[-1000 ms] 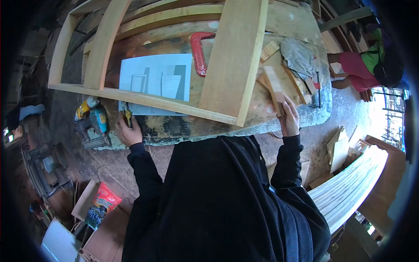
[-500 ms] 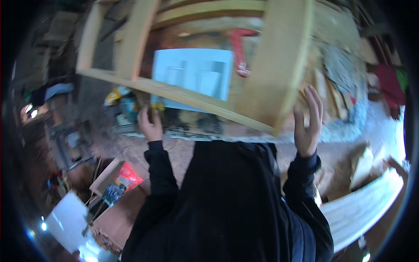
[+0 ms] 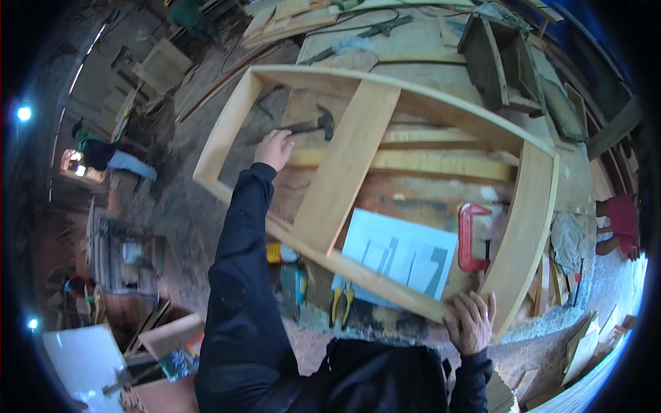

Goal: Assembling and hammering a wooden frame for furniture using glue and nails.

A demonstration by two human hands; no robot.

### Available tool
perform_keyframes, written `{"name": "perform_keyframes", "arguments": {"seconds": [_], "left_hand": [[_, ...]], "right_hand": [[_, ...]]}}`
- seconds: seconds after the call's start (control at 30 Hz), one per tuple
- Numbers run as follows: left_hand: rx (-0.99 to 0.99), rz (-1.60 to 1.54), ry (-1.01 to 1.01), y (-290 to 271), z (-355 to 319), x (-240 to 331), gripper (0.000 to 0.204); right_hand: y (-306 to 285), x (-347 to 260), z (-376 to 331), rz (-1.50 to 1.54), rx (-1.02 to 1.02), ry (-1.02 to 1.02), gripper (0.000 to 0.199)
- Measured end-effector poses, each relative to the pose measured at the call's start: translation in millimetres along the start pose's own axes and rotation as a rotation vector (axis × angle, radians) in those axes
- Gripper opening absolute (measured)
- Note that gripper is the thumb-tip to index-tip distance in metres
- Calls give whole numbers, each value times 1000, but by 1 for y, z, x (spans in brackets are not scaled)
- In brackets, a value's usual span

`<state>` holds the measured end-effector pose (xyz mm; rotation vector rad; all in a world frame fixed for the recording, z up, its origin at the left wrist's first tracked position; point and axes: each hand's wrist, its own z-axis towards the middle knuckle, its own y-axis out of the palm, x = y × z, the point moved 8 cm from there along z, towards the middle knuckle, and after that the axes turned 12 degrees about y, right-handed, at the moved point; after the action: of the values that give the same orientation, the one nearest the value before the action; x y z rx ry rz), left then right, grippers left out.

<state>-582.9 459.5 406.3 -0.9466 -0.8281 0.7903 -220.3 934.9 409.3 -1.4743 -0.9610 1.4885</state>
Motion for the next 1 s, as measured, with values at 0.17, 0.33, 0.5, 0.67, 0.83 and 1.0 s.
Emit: {"name": "perform_keyframes", "arguments": {"seconds": [0.17,0.33,0.5,0.67,0.83,1.0], "left_hand": [[-560,342,-269,90,53,-70,39],[-722,447,-152,106,74,-116,41],[-583,465,47,84,75,-88,42],[-489,500,-81,-7,61,-55,39],[-46,349,-97,-134,-12,41,35],[195,-823,-380,-146,-107,163,35]], "right_hand": [[-4,-1,3,-91,36,92,34],[5,1,13,-65,57,113,36],[-2,0,10,-111,35,100,37],[-7,-3,9,-68,61,73,32],[-6,0,0,16,143,42,29],[-18,-1,-8,98,158,-93,37]]}}
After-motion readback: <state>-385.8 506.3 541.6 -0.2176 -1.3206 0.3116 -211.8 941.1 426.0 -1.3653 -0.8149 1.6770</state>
